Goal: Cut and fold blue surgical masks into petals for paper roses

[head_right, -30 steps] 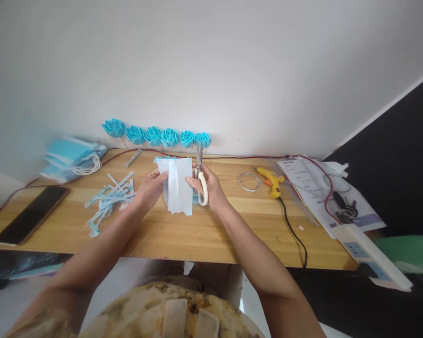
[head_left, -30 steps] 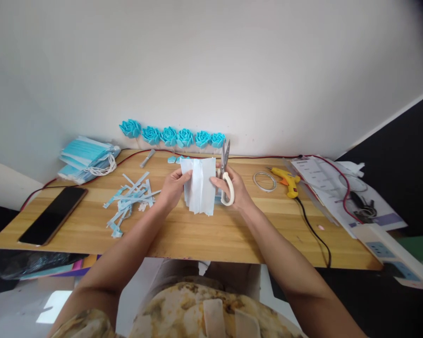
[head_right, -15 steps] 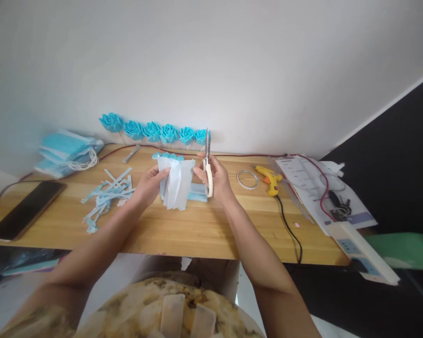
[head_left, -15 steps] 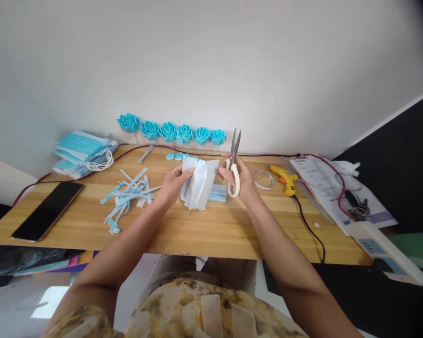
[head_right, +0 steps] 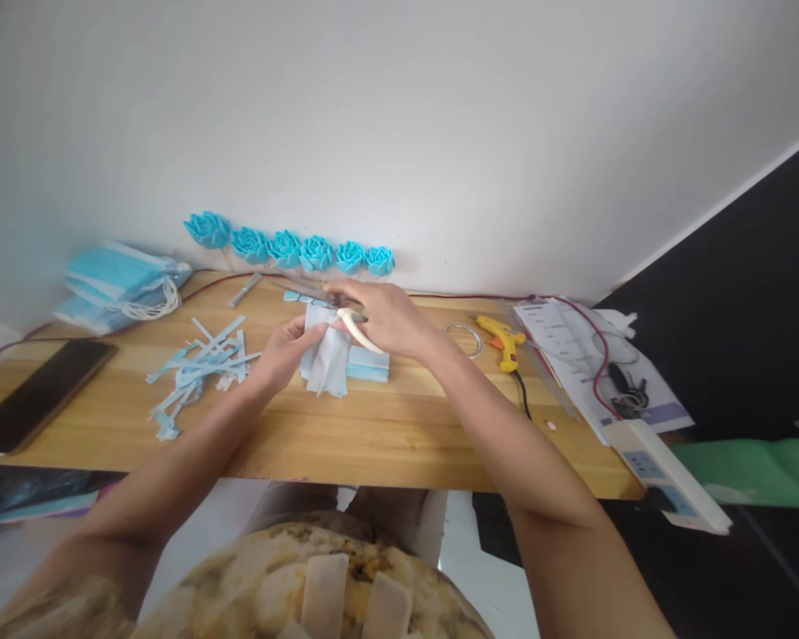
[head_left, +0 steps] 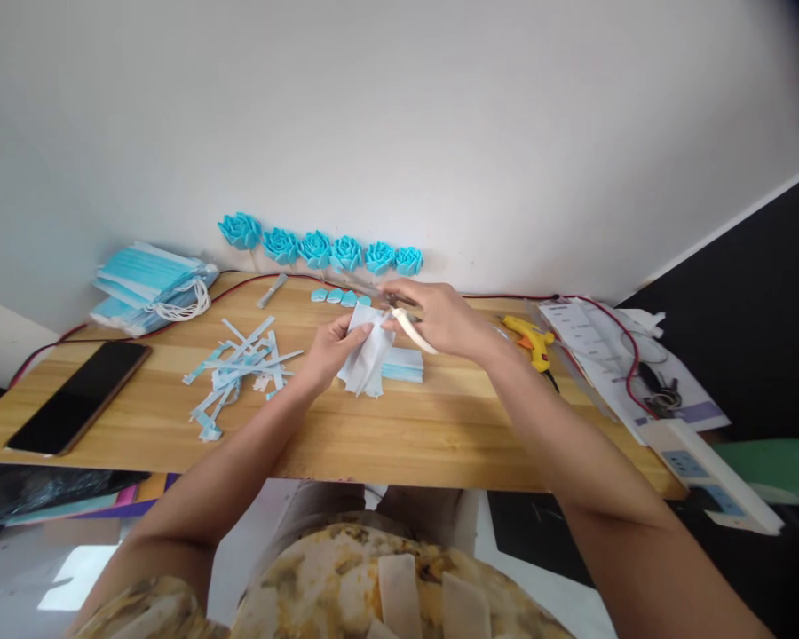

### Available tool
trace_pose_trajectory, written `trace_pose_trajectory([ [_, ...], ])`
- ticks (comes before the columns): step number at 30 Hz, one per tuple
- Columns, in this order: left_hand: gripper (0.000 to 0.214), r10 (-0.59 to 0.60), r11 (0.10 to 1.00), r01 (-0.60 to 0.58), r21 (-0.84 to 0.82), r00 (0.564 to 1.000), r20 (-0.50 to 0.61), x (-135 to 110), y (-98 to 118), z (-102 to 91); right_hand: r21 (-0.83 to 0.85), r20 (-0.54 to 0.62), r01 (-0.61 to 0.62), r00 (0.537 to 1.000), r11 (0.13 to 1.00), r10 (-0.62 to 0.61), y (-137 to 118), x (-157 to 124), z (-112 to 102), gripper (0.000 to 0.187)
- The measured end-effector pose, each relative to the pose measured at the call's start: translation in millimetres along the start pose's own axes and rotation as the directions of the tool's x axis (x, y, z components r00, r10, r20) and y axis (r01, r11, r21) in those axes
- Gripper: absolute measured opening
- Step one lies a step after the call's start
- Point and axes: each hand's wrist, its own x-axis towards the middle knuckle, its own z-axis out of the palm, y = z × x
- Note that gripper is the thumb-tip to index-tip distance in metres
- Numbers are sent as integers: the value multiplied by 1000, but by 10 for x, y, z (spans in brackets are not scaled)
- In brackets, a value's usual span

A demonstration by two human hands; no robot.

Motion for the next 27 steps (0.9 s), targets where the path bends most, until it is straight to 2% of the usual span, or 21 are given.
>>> trace_pose_trajectory([
  [3,41,14,1000,-14,5,1000,20,-2,5,0,-95,67,28,998,995,-22,-41,62,-10,31],
  [9,45,-2,1000,0,29,998,66,-4,44,-3,-31,5,49,999,998,-49,-70,61,-117,31],
  [17,50,-41,996,34,86,995,91,-9,7,-26,-154,-3,20,1000,988,-21,-150,-3,-335,37],
  [22,51,28,998,-34,60,995,96,-18,18,-31,-154,-9,9,1000,988,-11,-178,1,-326,37],
  [27,50,-47,999,48,-12,994,103,-18,26,-1,-136,8,14,1000,991,-13,-196,36,-293,37],
])
